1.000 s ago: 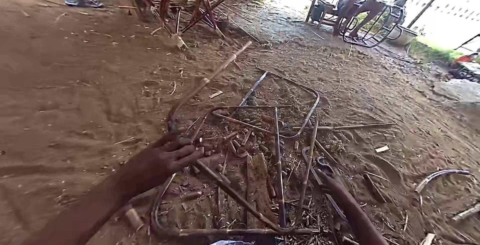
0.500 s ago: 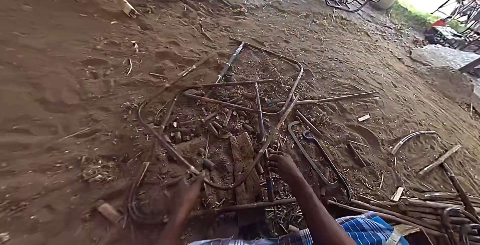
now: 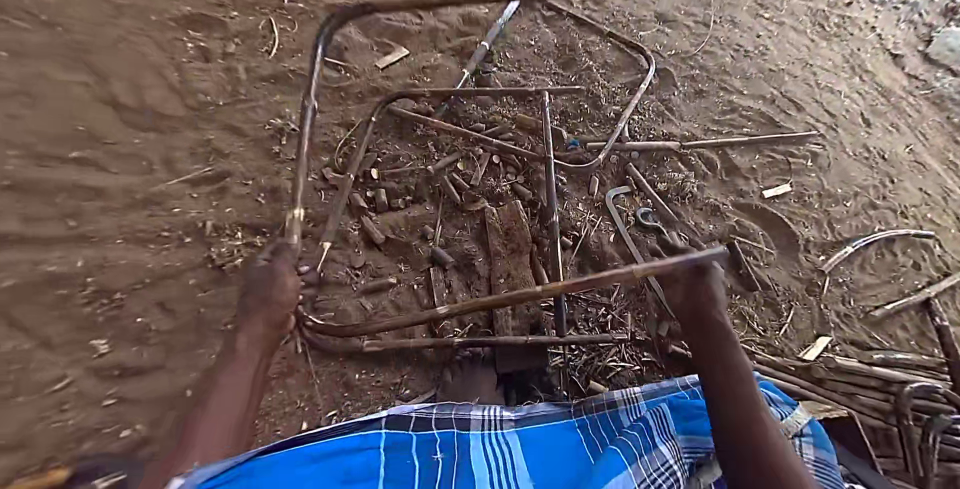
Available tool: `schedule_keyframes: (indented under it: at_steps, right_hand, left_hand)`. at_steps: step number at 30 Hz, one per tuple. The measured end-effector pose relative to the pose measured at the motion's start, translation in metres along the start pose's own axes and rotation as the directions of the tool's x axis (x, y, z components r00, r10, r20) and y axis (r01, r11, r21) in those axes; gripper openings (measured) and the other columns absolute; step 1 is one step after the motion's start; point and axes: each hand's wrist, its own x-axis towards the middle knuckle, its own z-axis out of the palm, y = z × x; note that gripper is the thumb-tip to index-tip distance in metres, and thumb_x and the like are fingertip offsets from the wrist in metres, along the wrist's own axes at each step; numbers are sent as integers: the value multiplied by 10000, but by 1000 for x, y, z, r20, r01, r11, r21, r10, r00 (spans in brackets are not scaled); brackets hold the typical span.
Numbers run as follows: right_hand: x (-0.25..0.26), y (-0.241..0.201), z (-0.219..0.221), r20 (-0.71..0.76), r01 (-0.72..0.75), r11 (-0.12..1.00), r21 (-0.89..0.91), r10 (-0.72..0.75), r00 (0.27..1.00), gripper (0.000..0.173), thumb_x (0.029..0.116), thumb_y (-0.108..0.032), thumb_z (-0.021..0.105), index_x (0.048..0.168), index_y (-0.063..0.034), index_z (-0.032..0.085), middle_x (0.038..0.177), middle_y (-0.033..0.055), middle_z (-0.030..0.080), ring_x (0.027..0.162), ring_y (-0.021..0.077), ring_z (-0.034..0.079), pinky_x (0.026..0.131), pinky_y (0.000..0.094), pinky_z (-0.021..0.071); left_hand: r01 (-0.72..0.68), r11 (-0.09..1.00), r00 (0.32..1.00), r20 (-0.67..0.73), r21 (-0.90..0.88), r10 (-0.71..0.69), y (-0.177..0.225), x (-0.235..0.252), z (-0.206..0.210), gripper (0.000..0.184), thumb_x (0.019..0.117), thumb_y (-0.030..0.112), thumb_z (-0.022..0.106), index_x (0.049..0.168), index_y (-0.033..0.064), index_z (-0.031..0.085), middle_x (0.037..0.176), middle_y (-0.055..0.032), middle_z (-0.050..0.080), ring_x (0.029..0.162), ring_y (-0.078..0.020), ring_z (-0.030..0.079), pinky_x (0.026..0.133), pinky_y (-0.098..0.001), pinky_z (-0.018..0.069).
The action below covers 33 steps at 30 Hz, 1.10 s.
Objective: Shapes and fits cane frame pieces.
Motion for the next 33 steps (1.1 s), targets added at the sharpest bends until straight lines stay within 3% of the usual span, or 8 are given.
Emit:
schedule_keyframes:
  at_steps: [3,6,11,14,17,21,24,33]
  right_hand:
    - [-60,5,-29,-176,-166,982,95,181,968,317,1085,-221,349,1270,-88,569,1058,116,710,876,231,719,754,409,615]
    - [-85,31,-52,-228,-271,956,112,291,929,448,1080,-376,297,1236,-101,614,1071,114,718,895,252,716,744,431,596]
    - [-75,65,-60,-233,-400,848,-348,335,913,513,1035,-354,591,1450,-77,469,1272,189,622,1038,305,666,844,485,569]
    - [-71,58,-54,-137,-289,809,-512,256,957,310,1022,-147,621,1301,-13,601,1004,149,722,821,211,708,756,379,600]
    - [-83,53,-65,-90,-232,735,-638,228,969,292,1002,-145,661,1276,-44,651,1050,142,729,873,225,720,809,410,605]
    - [-90,74,-67,-123,-332,852,-404,309,943,393,1012,-87,620,1395,-25,556,1165,186,698,962,287,727,846,442,624]
    - [-91,74,-55,-160,-351,900,-257,319,934,322,988,-20,616,1305,34,598,1057,191,712,902,266,725,813,407,624]
    - [-41,69,37,161,71,794,-603,34,986,255,934,-208,762,1136,-55,732,990,91,769,884,191,750,855,404,634]
  left_hand:
    - [-133,900,986,-37,415,163,-9,17,-7,440,1078,448,489,1279,68,583,895,-138,578,708,-257,557,646,-493,498]
    - [-144,724,975,-28,674,220,-14,23,-3,518,1057,371,563,1334,-66,533,1135,-413,600,1078,-607,584,907,-802,396]
    - [-235,584,965,113,777,239,-51,28,-9,441,1077,272,547,1305,-106,571,1165,-427,604,1121,-630,578,954,-791,403]
    - [-242,582,954,82,777,287,-64,23,-12,449,1078,284,541,1261,-125,577,1180,-421,600,1139,-624,573,969,-772,413]
    - [-169,562,971,37,810,237,-70,19,-17,486,1045,323,597,1337,-65,585,1368,-385,503,1270,-582,498,1025,-738,412]
    - [-154,541,976,43,827,211,-71,21,-16,502,1011,280,663,1370,-57,563,1370,-387,497,1270,-584,498,1031,-731,417]
    - [-105,568,987,13,816,162,-68,26,-17,477,1015,248,649,1372,-56,561,1354,-380,532,1251,-586,522,1032,-742,411]
    - [100,649,957,-252,754,146,-82,-12,-102,503,1069,331,513,1226,-145,554,1167,-458,572,1145,-653,541,946,-812,374]
